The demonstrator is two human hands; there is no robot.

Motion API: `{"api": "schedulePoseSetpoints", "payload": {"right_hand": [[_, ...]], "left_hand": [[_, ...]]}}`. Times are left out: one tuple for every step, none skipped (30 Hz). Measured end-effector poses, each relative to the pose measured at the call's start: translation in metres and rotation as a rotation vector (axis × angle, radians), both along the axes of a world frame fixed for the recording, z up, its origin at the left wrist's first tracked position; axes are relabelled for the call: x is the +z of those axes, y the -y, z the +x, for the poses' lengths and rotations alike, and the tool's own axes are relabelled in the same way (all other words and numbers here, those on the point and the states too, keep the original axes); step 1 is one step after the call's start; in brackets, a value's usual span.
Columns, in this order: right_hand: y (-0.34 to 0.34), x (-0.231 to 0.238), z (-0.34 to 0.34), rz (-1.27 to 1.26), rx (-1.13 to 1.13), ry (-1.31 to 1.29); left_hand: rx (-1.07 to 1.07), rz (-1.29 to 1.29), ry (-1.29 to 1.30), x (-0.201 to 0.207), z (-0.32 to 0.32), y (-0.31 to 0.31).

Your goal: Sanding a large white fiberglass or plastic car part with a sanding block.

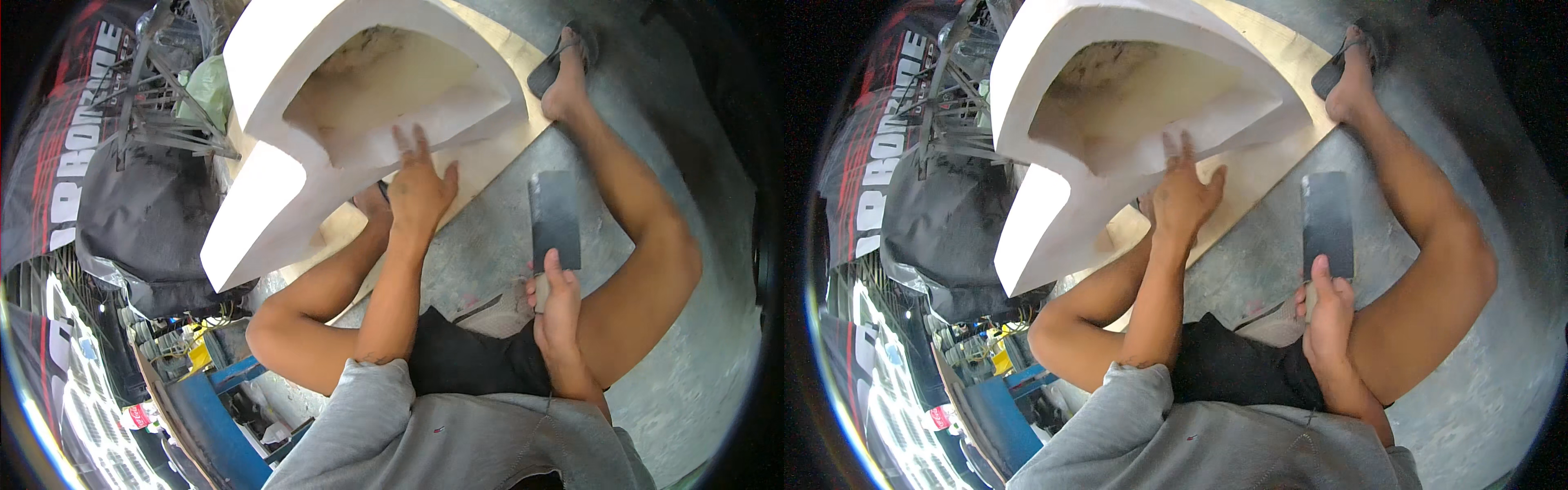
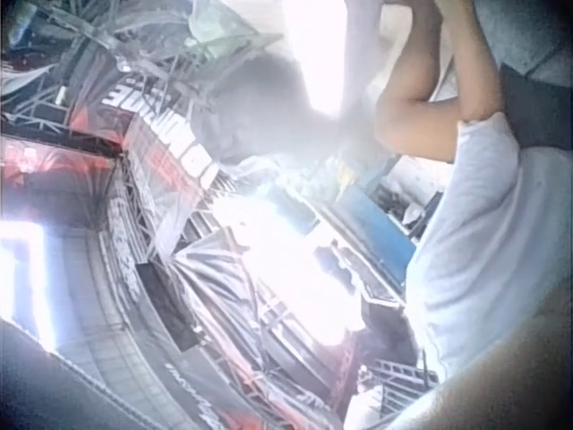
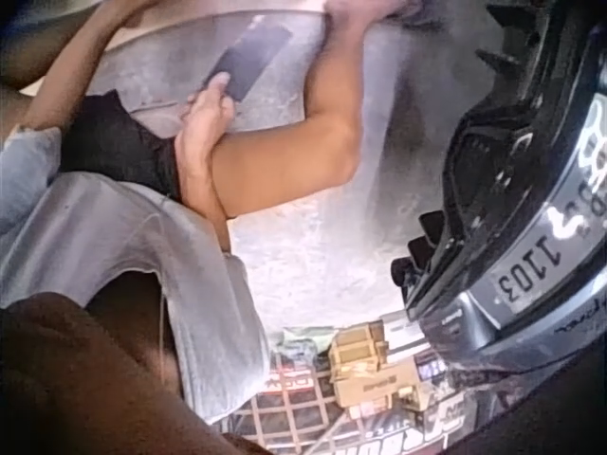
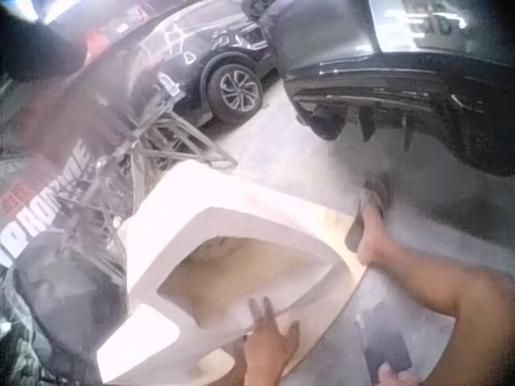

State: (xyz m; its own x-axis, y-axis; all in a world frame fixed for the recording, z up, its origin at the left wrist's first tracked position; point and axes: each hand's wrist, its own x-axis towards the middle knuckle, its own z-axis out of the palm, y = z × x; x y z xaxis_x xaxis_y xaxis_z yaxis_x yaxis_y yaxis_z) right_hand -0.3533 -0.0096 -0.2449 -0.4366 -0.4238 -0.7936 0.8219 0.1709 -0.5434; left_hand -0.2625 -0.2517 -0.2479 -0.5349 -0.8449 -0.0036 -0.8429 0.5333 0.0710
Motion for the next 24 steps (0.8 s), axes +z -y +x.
{"api": "schedulePoseSetpoints", "payload": {"right_hand": [[-0.001,0.005,-0.002,-0.052,0.027,0.012],[0.001,0.007,0.000,-0.047,0.035,0.015],[0.004,0.008,0.004,-0.065,0.031,0.001],[0.004,0.010,0.008,-0.081,0.028,-0.013],[0.003,0.011,0.013,-0.072,0.039,-0.007],[0.003,0.013,0.017,-0.104,0.098,0.014],[0.004,0.014,0.022,-0.133,0.157,0.036],[0.005,0.015,0.027,-0.124,0.168,0.042],[0.004,0.015,0.031,-0.125,0.226,0.040],[0.005,0.014,0.035,-0.129,0.285,0.044],[0.006,0.015,0.037,-0.114,0.320,0.067],[0.010,0.014,0.039,-0.102,0.329,0.078],[0.013,0.013,0.042,-0.093,0.322,0.096],[0.015,0.012,0.042,-0.084,0.314,0.115],[0.017,0.011,0.041,-0.070,0.317,0.125],[0.018,0.010,0.039,-0.048,0.291,0.133],[0.019,0.010,0.037,-0.026,0.264,0.142],[0.021,0.011,0.035,-0.017,0.267,0.156],[0.024,0.012,0.033,-0.001,0.218,0.133],[0.025,0.012,0.032,0.014,0.168,0.110],[0.021,0.007,0.029,-0.034,0.165,0.115],[0.021,0.006,0.028,-0.023,0.159,0.121],[0.022,0.009,0.025,-0.022,0.130,0.133],[0.026,0.013,0.022,-0.028,0.109,0.152]], "left_hand": [[0.100,-0.034,0.034,0.002,0.008,-0.002],[0.109,-0.029,0.037,0.004,0.018,-0.003],[0.092,0.039,0.085,0.008,0.026,-0.004],[0.075,0.110,0.132,0.010,0.034,-0.006],[0.086,0.120,0.138,0.008,0.038,-0.012],[0.027,0.050,0.138,0.007,0.040,-0.017],[-0.032,-0.016,0.138,0.005,0.042,-0.021],[-0.022,-0.006,0.142,0.003,0.043,-0.022],[0.009,0.054,0.101,0.003,0.037,-0.022],[0.040,0.111,0.065,0.003,0.032,-0.022],[0.049,0.124,0.069,0.002,0.026,-0.022],[0.042,0.089,0.085,0.001,0.022,-0.023],[0.033,0.055,0.103,-0.002,0.019,-0.023],[0.040,0.068,0.113,-0.006,0.017,-0.024],[0.012,0.023,0.090,-0.011,0.014,-0.024],[-0.017,-0.023,0.068,-0.015,0.013,-0.024],[-0.015,-0.009,0.078,-0.019,0.012,-0.022],[-0.043,-0.051,0.067,-0.022,0.012,-0.022],[-0.072,-0.094,0.056,-0.025,0.012,-0.022],[-0.071,-0.084,0.069,-0.026,0.012,-0.022],[-0.066,-0.067,0.088,-0.027,0.010,-0.022],[-0.062,-0.051,0.106,-0.028,0.007,-0.021],[-0.069,-0.040,0.109,-0.029,0.005,-0.020],[-0.067,-0.016,0.104,-0.029,0.004,-0.020]]}}
